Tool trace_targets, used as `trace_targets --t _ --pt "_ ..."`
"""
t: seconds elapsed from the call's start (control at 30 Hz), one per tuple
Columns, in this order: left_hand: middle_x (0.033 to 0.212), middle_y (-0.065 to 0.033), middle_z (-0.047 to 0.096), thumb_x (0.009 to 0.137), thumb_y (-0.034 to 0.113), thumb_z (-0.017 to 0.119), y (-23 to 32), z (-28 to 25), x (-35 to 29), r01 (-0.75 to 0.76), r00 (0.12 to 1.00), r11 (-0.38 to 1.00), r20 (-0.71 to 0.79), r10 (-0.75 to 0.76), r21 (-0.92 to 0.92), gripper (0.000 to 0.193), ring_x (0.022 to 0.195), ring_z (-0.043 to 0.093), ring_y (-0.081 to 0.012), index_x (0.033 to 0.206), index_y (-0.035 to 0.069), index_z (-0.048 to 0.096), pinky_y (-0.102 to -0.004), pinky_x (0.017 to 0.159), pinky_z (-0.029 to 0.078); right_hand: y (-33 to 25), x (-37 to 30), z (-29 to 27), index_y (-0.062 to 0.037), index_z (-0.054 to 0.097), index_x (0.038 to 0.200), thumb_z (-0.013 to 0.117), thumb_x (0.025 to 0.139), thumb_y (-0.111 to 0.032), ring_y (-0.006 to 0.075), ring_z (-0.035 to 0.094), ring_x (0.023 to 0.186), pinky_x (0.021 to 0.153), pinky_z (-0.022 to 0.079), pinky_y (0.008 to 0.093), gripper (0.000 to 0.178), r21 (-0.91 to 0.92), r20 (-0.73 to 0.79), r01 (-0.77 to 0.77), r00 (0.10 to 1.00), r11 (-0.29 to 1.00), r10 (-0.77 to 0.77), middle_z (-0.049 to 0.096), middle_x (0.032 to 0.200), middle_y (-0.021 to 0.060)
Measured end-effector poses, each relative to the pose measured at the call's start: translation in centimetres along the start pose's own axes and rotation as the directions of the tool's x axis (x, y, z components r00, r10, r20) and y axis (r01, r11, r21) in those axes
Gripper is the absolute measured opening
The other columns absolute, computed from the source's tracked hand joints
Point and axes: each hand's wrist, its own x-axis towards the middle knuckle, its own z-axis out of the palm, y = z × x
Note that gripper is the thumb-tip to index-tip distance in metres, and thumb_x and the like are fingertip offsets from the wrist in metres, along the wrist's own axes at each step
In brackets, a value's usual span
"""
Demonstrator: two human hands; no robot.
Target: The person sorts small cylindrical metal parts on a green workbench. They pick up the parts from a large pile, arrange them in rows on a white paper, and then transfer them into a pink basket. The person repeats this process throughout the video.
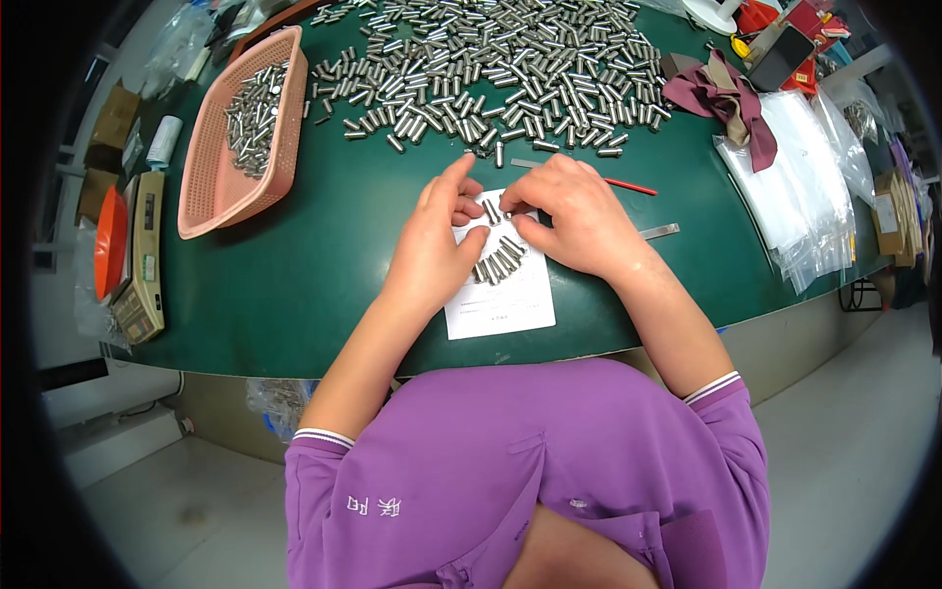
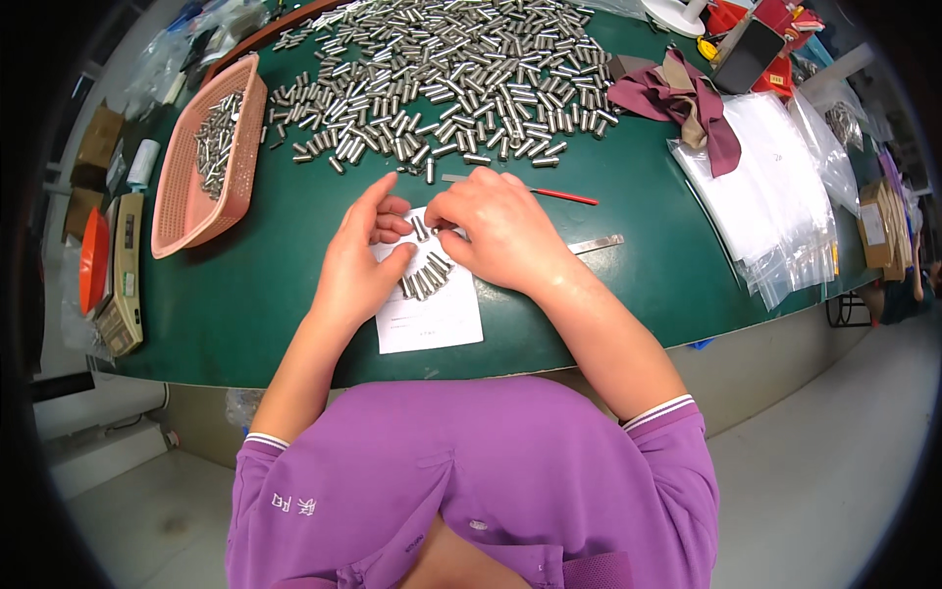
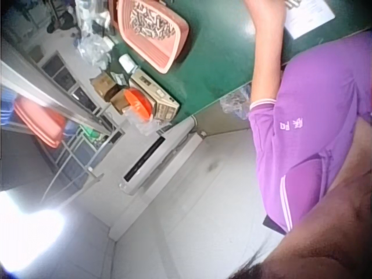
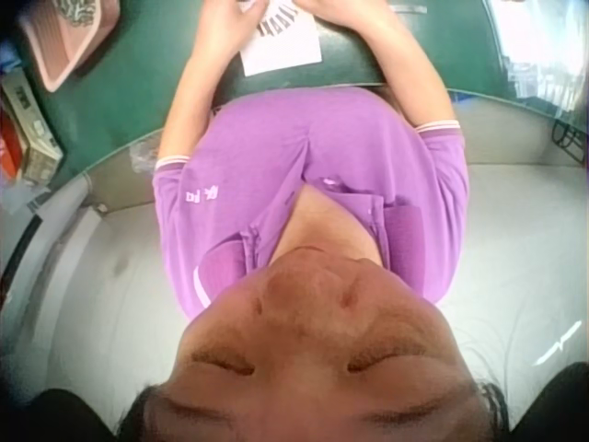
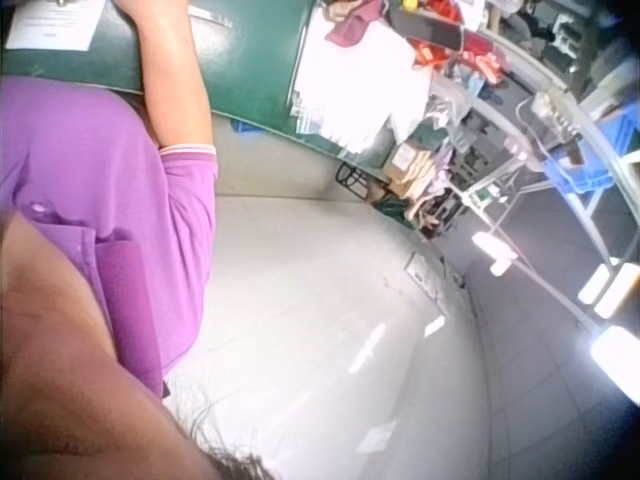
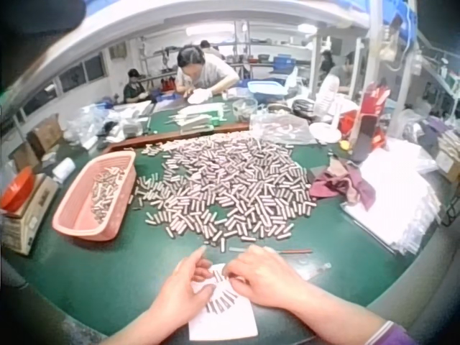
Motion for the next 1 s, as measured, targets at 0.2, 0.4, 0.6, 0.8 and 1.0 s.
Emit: trace_targets --t 0.2,0.4,0.6,0.8,1.0 --pt "0.121 -0.0134 0.057 0.081 -0.014 0.059 -0.70 0.36 -0.04 0.007 0.997 0.995 -0.081 -0.015 -0.097 0.073 0.093 0.065 -0.0164 0.148 0.005 0.037 -0.0282 0.084 0.054 -0.55 0.14 -0.52 -0.0129 0.066 0.095 0.073 0.075 -0.019 0.0240 0.058 0.091 0.084 0.046 0.0393 0.022 0.036 0.033 -0.087 0.996 0.996 0.086 0.066 0.085 -0.0007" --pt "0.103 -0.0058 0.068 0.084 -0.010 0.057 -0.44 -0.34 0.15 -0.053 0.995 0.993 -0.078 0.062 0.103 0.065 0.092 0.064 -0.0162 0.145 0.009 0.045 -0.0307 0.085 0.053 -0.21 -0.04 -0.48 -0.0108 0.066 0.094 0.078 0.071 -0.013 0.0244 0.059 0.088 0.082 0.046 0.0389 0.026 -0.022 -0.021 -0.060 0.998 0.998 0.060 0.064 0.085 0.0011" --pt "0.106 -0.0048 0.071 0.085 -0.008 0.058 -0.73 -0.27 0.02 -0.223 0.973 0.936 0.000 0.232 0.274 0.068 0.094 0.064 -0.0185 0.148 0.011 0.042 -0.0318 0.087 0.051 0.05 -0.21 -0.44 -0.0124 0.067 0.087 0.075 0.074 -0.021 0.0251 0.057 0.093 0.084 0.046 0.0405 0.017 -0.042 -0.025 -0.060 0.998 0.997 0.059 0.063 0.088 0.0025" --pt "0.116 -0.0098 0.066 0.082 -0.007 0.061 -0.96 0.13 -0.18 -0.108 0.987 0.986 -0.103 0.121 0.125 0.078 0.096 0.063 -0.0185 0.152 0.007 0.030 -0.0315 0.088 0.050 -0.02 -0.25 -0.41 -0.0102 0.067 0.085 0.078 0.071 -0.016 0.0254 0.057 0.091 0.083 0.046 0.0396 0.018 -0.074 -0.046 -0.040 0.998 0.996 0.037 0.063 0.090 0.0031" --pt "0.111 -0.0097 0.064 0.079 -0.005 0.067 -0.58 0.05 -0.18 -0.057 0.998 0.994 -0.019 0.059 0.091 0.082 0.095 0.062 -0.0182 0.152 0.006 0.030 -0.0314 0.088 0.050 0.19 -0.27 -0.17 -0.0100 0.067 0.084 0.077 0.071 -0.015 0.0254 0.057 0.091 0.083 0.046 0.0397 0.017 -0.051 -0.043 -0.037 0.998 0.998 0.035 0.061 0.090 0.0029"
